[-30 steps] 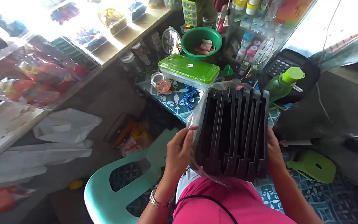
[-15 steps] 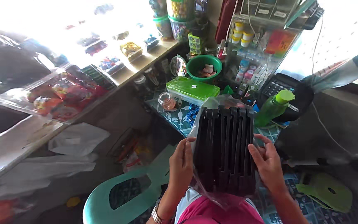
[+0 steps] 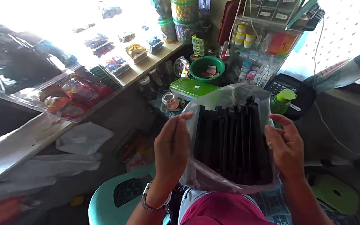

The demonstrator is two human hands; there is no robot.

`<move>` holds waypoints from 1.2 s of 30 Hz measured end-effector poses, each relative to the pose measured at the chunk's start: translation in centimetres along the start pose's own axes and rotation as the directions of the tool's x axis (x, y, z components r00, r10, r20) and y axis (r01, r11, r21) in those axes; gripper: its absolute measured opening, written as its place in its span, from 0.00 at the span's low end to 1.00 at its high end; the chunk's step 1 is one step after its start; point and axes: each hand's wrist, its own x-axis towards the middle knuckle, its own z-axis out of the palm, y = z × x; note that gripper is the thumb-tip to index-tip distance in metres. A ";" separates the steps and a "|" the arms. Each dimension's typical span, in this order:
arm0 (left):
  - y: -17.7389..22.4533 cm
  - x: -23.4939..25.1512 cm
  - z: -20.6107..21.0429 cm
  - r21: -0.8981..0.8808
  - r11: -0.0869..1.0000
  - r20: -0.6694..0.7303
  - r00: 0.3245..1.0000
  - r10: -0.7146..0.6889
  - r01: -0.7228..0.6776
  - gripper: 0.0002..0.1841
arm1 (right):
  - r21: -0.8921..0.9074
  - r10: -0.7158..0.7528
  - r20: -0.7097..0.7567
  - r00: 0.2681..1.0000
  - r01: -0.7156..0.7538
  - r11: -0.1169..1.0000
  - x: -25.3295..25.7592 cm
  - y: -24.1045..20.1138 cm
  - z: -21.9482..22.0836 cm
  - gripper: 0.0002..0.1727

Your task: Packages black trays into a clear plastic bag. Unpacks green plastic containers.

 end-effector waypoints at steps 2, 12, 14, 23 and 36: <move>1.6 1.0 0.0 0.013 0.998 0.005 0.998 0.065 -0.065 0.16 | 0.013 -0.065 0.027 0.998 0.065 0.998 0.9 -1.0 0.2 0.18; 5.2 6.6 -0.4 -0.128 0.977 -0.115 0.981 0.155 -0.169 0.15 | -0.078 -0.328 0.097 0.940 0.335 0.939 4.9 -7.2 -0.1 0.15; 5.5 8.4 0.7 -0.163 0.961 -0.139 0.969 0.203 -0.225 0.15 | -0.115 -0.365 0.078 0.928 0.372 0.921 5.9 -8.3 -1.0 0.16; 2.7 12.7 5.4 -0.237 0.967 0.150 0.981 0.126 -0.088 0.15 | -0.225 -0.302 0.086 0.949 0.314 0.922 3.2 -7.8 -3.6 0.10; 6.2 7.8 12.7 -0.078 0.689 0.917 0.219 0.334 -0.721 0.16 | -0.019 -0.312 0.039 0.949 0.313 0.950 0.5 -6.3 -4.6 0.10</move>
